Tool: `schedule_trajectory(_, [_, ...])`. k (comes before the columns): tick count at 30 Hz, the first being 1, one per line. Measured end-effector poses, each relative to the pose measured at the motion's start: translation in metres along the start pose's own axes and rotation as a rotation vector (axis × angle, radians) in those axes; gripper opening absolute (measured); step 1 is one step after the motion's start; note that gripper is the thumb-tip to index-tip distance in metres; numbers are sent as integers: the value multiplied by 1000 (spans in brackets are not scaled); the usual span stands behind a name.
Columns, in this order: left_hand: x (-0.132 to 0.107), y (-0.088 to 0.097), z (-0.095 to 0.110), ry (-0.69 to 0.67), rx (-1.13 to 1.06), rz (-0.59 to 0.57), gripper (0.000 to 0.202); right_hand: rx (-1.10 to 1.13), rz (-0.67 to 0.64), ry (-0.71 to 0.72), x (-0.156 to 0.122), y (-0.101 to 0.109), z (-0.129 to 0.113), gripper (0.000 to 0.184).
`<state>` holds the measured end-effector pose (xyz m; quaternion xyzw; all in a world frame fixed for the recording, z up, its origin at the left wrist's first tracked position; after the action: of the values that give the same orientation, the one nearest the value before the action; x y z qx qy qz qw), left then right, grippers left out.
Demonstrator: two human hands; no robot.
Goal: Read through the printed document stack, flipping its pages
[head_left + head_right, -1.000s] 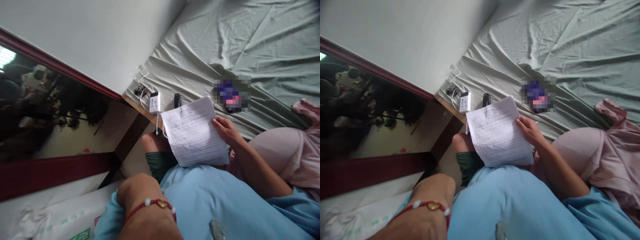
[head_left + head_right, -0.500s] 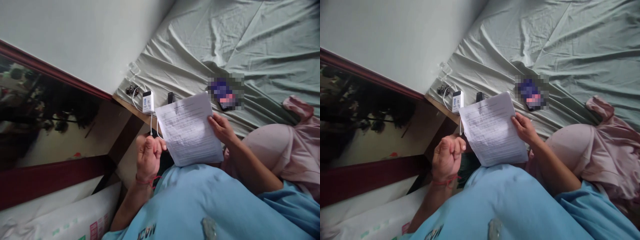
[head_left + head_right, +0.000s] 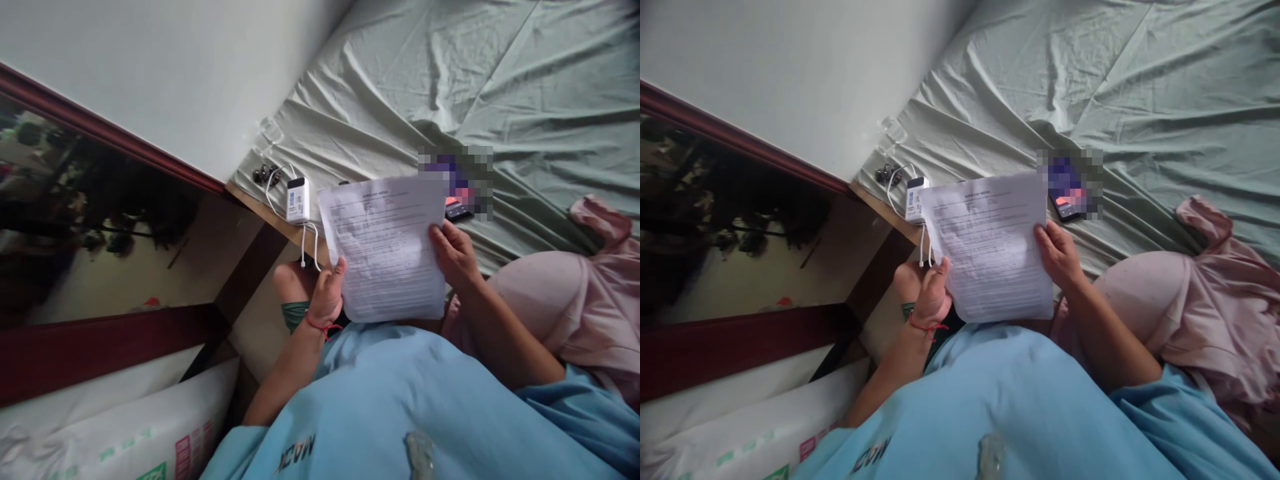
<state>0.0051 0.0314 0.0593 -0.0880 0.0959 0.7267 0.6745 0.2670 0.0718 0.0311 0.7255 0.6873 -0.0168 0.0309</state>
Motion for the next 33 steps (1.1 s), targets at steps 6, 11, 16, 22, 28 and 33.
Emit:
schedule_trajectory(6, [13, -3, -11, 7, -41, -56, 53, -56, 9, -6, 1, -2, 0, 44])
schedule_trajectory(11, [24, 1, -33, 106, -32, 34, 70, -176, 134, 28, 5, 6, 2, 30])
schedule_trajectory(16, [21, -2, -48, 125, -163, 33, 63, -239, 180, 69, 5, 10, 3, 21])
schedule_trajectory(22, [22, 5, -49, 26, -37, 1, 57, -312, 237, 76, 6, 16, 3, 17])
schedule_trajectory(28, [28, 13, -57, 22, 52, 69, 56, -525, 188, 164, 7, 5, -4, 22])
schedule_trajectory(33, [25, 17, -38, -33, 54, 90, 59, -351, 89, 110, 6, 1, 3, 18])
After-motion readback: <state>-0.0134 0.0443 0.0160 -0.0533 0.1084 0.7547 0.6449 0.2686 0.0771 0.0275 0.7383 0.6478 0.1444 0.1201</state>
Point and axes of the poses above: each hand's wrist, its own x-axis towards the middle knuckle, its own y-axis out of the back of the hand, z = x × y, the point moved 8 cm from there along x, towards the middle knuckle, and after that the axes turned 4 degrees about -x, right-handed, at the moved point
